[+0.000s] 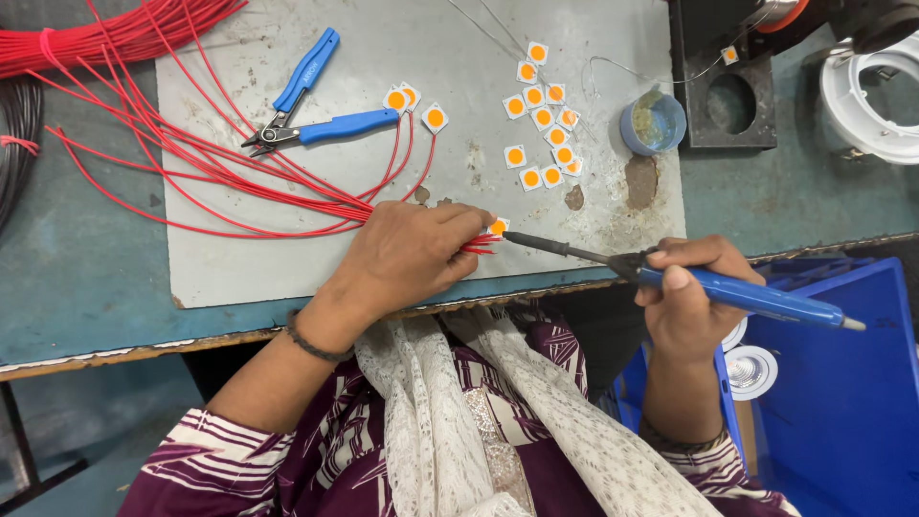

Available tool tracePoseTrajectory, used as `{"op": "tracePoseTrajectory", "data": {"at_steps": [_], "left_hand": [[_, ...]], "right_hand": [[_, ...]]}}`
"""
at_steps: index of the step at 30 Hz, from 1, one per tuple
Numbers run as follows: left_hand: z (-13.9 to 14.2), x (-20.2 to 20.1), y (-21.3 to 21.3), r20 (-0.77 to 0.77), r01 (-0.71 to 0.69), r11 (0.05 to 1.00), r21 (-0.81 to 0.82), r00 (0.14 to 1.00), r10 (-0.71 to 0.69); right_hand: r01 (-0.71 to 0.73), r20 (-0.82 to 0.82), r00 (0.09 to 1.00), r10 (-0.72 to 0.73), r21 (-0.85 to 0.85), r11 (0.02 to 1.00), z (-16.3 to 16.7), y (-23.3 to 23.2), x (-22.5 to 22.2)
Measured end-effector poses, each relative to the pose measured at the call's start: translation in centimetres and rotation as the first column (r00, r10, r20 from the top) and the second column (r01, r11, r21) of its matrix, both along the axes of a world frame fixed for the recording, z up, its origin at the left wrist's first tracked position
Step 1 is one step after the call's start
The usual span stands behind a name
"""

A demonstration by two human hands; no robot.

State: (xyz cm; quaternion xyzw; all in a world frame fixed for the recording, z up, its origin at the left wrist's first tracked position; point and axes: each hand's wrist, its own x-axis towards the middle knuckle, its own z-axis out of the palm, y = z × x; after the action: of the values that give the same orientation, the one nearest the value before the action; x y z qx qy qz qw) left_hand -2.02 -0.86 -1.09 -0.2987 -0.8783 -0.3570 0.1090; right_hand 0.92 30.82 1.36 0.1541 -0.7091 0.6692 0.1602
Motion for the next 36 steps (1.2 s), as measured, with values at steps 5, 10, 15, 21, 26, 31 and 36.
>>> {"op": "tracePoseTrajectory", "data": {"at_steps": [5, 10, 15, 21, 26, 31, 36], "left_hand": [[-0.1, -0.1, 0.0, 0.005, -0.002, 1.0, -0.015, 1.0, 0.002], [-0.2, -0.2, 0.0, -0.004, 0.01, 1.0, -0.009, 1.0, -0.011], [-0.1, -0.1, 0.0, -0.015, 0.009, 1.0, -0.015, 1.0, -0.009], [0.0, -0.2, 0.1, -0.047, 0.008, 0.999, -0.035, 0.999, -0.009], [-0.1, 0.0, 0.2, -0.058, 0.009, 0.996, -0.084, 0.998, -0.014], [-0.2, 0.0, 0.3, -0.1, 0.004, 0.998, -0.066, 0.995, -0.011], [-0.2, -0.1, 0.6, -0.031, 0.005, 0.991, -0.133, 0.999, -0.009]], "right_hand": [[-0.008, -0.011, 1.0, 0.01, 0.18, 0.984, 0.9, -1.1, -0.2], [-0.064, -0.033, 0.997, 0.076, 0.287, 0.956, 1.6, -1.4, -0.8], [-0.077, -0.065, 0.992, 0.105, 0.34, 0.937, 2.2, -1.7, -1.3], [-0.115, -0.057, 0.987, 0.15, 0.402, 0.908, 3.3, -2.2, -1.7], [-0.135, -0.049, 0.982, 0.182, 0.492, 0.86, 4.6, -2.6, -2.0], [-0.097, 0.047, 0.995, 0.085, 0.529, 0.843, 5.3, -2.9, -2.1], [-0.112, 0.104, 0.992, 0.067, 0.521, 0.846, 5.6, -3.1, -2.6]]}}
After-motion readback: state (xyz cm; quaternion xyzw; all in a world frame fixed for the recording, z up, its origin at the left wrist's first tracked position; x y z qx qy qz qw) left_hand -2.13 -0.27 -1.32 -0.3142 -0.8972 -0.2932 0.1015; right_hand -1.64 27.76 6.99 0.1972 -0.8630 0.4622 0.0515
